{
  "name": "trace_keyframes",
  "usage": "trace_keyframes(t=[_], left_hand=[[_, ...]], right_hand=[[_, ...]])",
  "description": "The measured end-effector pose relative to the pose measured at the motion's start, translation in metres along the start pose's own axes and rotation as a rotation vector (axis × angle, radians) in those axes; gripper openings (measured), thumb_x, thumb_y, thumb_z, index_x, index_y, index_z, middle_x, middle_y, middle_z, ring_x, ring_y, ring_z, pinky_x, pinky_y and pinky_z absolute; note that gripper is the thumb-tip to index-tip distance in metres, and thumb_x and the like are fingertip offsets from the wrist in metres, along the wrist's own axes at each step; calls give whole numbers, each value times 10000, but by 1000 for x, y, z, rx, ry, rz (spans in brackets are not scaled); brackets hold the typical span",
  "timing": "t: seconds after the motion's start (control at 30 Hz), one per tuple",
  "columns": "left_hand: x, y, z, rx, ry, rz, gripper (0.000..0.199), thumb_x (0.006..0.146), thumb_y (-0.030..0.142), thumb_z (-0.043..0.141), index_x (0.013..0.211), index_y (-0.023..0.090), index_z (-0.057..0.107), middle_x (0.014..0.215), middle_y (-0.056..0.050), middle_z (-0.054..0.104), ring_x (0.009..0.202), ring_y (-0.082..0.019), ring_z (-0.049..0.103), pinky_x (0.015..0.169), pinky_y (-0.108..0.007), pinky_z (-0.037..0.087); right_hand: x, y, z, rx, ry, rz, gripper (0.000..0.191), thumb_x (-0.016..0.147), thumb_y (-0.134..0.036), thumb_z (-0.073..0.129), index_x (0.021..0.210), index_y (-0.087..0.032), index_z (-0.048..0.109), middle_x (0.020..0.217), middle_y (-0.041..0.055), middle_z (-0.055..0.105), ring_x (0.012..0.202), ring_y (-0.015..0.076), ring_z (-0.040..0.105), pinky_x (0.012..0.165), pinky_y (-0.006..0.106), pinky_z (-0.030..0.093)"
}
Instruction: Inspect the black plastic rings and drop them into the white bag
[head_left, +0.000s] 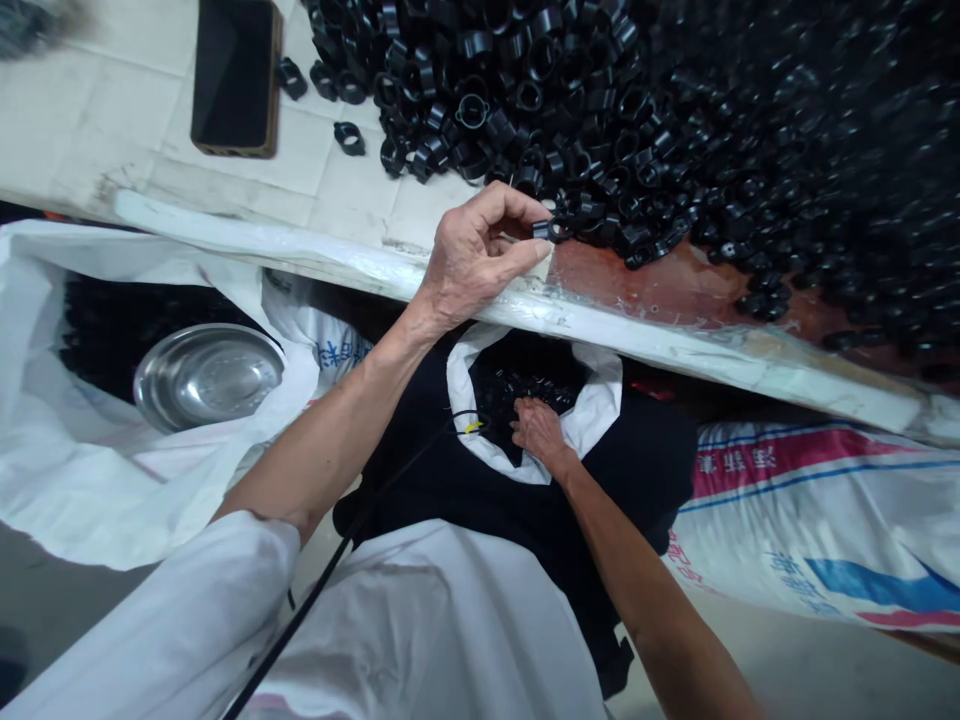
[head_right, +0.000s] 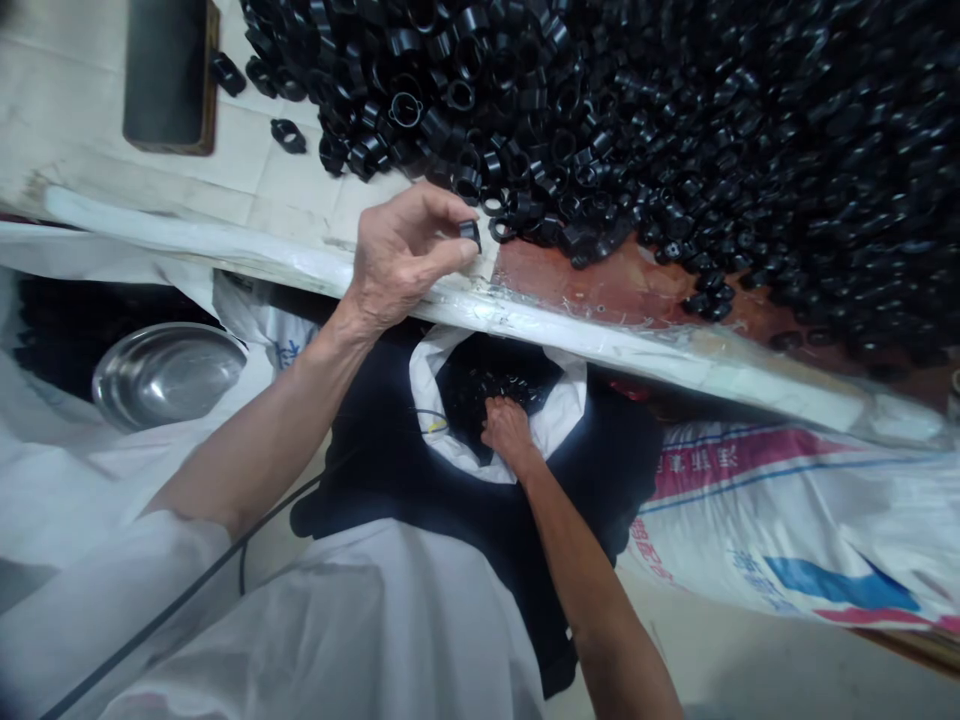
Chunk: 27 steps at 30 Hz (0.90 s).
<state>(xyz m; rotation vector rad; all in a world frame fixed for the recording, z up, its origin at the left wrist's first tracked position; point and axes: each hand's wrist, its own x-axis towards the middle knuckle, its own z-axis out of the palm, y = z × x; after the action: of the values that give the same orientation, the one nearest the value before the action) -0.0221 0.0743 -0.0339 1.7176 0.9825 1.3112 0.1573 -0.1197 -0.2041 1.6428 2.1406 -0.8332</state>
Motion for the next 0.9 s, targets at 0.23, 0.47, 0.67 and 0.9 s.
trace_keyframes(t=[0.23,0.47,0.67,0.9], left_hand=[[-1,-4,1,-2,-8,9,134,849,246,693,962,223,626,934,8,681,877,-154,707,718,-250,600],[-1,-3,1,-55,3,-45,166,824,264,730,951,222,632,933,0,679,929,-174,707,736,-256,599],[-1,-2,1,-69,7,-76,184,807,263,742,956,221,642,940,-8,688,907,-172,703,725,-253,597],[-1,-1,1,-26,13,-49,172,819,254,728,961,223,637,952,-10,689,892,-161,698,739,-258,592]], right_hand=[[-20,-7,17,77,-26,120,184,821,-351,685,823,-172,647,832,110,708,834,234,669,762,292,455],[-9,14,18,184,186,381,295,956,-334,512,1120,-97,576,1083,181,639,954,243,635,761,313,470],[5,28,26,331,227,373,267,963,-334,582,1154,-150,615,1163,108,629,988,213,636,836,367,538],[-1,40,32,458,247,428,215,958,-287,592,1098,-128,620,990,62,681,822,172,673,733,332,569]])
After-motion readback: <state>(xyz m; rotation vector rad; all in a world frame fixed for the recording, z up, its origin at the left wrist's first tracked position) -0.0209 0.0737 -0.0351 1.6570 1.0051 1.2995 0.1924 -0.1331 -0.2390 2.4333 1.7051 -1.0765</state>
